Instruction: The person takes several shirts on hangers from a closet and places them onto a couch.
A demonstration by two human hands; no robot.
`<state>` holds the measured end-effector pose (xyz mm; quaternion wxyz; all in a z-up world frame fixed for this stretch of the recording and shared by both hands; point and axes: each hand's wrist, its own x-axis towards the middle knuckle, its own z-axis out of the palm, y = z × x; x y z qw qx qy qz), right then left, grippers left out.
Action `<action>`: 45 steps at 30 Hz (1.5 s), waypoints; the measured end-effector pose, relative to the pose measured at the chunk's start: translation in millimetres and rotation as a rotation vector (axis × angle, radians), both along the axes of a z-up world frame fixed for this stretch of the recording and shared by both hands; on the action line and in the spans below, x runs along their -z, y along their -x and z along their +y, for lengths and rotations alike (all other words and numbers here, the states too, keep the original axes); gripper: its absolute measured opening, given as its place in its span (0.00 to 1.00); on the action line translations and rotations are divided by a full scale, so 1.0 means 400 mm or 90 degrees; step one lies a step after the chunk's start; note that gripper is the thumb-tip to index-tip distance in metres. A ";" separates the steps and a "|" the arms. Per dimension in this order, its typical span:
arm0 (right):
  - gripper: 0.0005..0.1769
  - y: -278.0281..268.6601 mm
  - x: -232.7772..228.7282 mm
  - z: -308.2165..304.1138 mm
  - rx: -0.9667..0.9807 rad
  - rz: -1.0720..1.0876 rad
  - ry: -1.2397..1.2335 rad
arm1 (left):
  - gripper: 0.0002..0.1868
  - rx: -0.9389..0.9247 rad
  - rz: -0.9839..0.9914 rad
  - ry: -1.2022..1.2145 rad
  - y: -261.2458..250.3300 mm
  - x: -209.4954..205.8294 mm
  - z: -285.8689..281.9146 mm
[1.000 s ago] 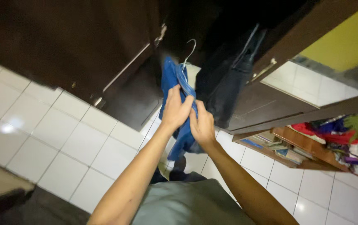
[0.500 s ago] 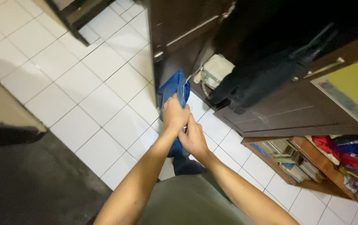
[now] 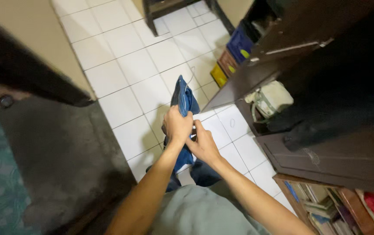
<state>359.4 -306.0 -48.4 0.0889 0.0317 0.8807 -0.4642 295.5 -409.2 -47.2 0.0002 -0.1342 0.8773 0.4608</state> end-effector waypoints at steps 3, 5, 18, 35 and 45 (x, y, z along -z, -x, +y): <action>0.31 0.058 -0.001 -0.037 -0.044 0.002 0.029 | 0.11 -0.054 0.028 -0.021 0.035 -0.017 -0.050; 0.32 0.106 -0.008 -0.072 -0.080 -0.007 0.036 | 0.11 -0.088 0.030 -0.046 0.057 -0.021 -0.095; 0.32 0.535 -0.007 -0.236 -0.241 0.105 0.057 | 0.08 -0.262 0.167 -0.010 0.412 0.026 -0.261; 0.22 1.166 0.001 -0.374 -0.207 0.203 0.034 | 0.31 -0.169 0.276 0.069 1.061 0.024 -0.489; 0.25 1.575 0.008 -0.531 -0.299 0.213 0.000 | 0.06 -0.238 0.265 0.065 1.520 0.013 -0.707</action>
